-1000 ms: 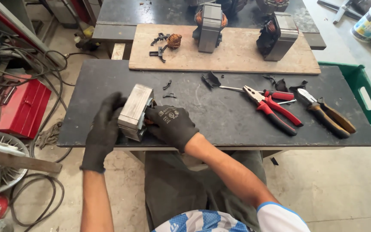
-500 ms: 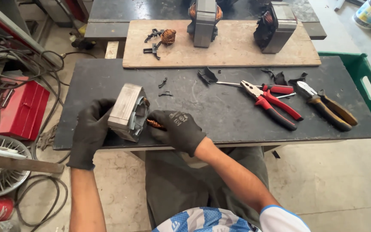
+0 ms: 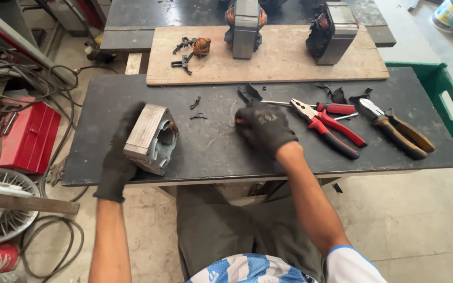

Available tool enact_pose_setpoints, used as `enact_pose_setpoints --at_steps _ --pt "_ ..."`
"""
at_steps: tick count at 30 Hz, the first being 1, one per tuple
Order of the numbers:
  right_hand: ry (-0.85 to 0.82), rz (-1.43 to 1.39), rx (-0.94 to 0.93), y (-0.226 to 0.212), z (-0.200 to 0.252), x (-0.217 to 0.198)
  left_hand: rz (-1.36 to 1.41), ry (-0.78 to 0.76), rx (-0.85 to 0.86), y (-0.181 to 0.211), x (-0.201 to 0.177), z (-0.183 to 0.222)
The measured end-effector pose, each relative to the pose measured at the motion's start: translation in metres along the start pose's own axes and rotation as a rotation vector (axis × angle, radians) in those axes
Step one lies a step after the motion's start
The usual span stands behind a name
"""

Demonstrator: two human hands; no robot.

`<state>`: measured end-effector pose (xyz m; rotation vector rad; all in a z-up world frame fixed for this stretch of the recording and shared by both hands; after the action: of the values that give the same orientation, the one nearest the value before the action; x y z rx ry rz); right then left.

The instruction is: Unwinding copper coils from an electric motor stator at a repair bench

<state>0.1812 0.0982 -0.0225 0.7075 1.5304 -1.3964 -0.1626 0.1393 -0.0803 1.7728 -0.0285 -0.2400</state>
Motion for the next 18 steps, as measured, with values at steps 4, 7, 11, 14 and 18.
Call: enact_pose_setpoints --at_steps 4,7,11,14,18 --pt "0.341 0.173 -0.015 -0.011 -0.007 -0.015 0.127 0.162 -0.204 0.006 0.016 0.009" --pt "0.554 0.016 -0.347 -0.061 0.023 -0.025 -0.176 0.237 -0.039 0.023 0.018 0.024" --pt "0.393 -0.340 -0.484 -0.113 0.030 -0.011 -0.350 0.393 -0.094 -0.007 0.017 0.022" --pt "0.333 -0.084 -0.434 -0.106 -0.010 0.038 -0.314 0.352 -0.083 0.016 0.024 0.031" --pt "0.230 -0.022 -0.351 -0.082 -0.038 0.084 -0.449 0.334 -0.176 0.000 0.011 0.023"
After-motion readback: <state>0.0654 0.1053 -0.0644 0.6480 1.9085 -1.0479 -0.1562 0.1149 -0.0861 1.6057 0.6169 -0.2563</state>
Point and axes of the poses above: each hand's wrist, its own z-axis away from the middle knuckle, its own x-axis out of the palm, y = z × x, the point moved 4 cm from there along -z, towards the middle knuckle, and after that the axes turned 12 degrees about -z, right-handed, at the moved point
